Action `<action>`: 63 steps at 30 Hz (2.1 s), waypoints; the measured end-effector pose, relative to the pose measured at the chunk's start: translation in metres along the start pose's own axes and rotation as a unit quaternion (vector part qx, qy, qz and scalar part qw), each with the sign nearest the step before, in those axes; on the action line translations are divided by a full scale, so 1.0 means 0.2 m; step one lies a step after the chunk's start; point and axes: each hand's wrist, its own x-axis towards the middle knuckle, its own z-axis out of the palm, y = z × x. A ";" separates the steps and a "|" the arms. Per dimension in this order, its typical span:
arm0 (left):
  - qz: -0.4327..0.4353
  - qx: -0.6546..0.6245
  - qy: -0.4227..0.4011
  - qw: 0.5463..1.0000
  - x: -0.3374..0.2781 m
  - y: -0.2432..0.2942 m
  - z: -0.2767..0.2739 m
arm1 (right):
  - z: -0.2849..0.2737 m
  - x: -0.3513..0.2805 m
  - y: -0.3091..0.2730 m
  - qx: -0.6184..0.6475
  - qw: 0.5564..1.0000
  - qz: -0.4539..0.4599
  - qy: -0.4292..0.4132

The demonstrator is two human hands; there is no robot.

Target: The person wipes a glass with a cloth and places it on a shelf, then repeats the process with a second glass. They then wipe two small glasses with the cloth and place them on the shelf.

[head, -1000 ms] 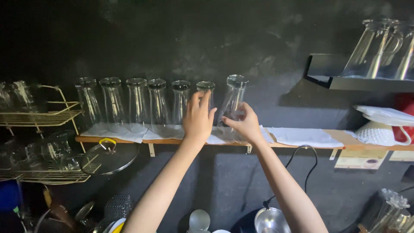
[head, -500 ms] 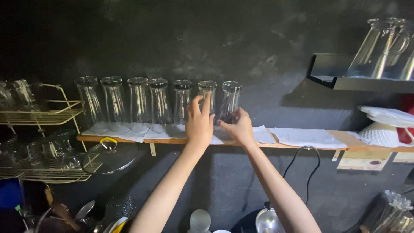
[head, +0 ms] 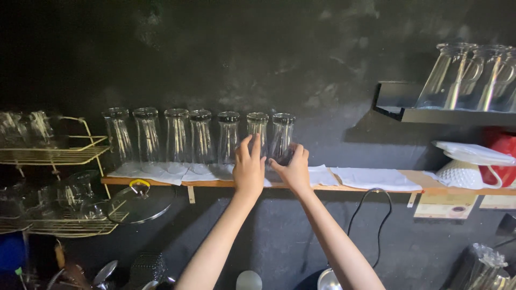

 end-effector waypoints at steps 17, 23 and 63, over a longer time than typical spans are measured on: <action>0.005 -0.105 -0.044 0.993 -0.08 -0.05 -0.11 | -0.14 -0.14 -0.21 -0.112 0.994 0.009 0.014; 0.086 -0.153 0.037 0.984 -0.22 -0.01 -0.33 | -0.36 -0.41 -0.36 -0.091 0.985 -0.115 0.089; -0.267 -0.237 -0.539 0.762 -3.38 0.54 -0.22 | -1.13 -3.57 0.74 -0.203 0.759 0.583 -0.207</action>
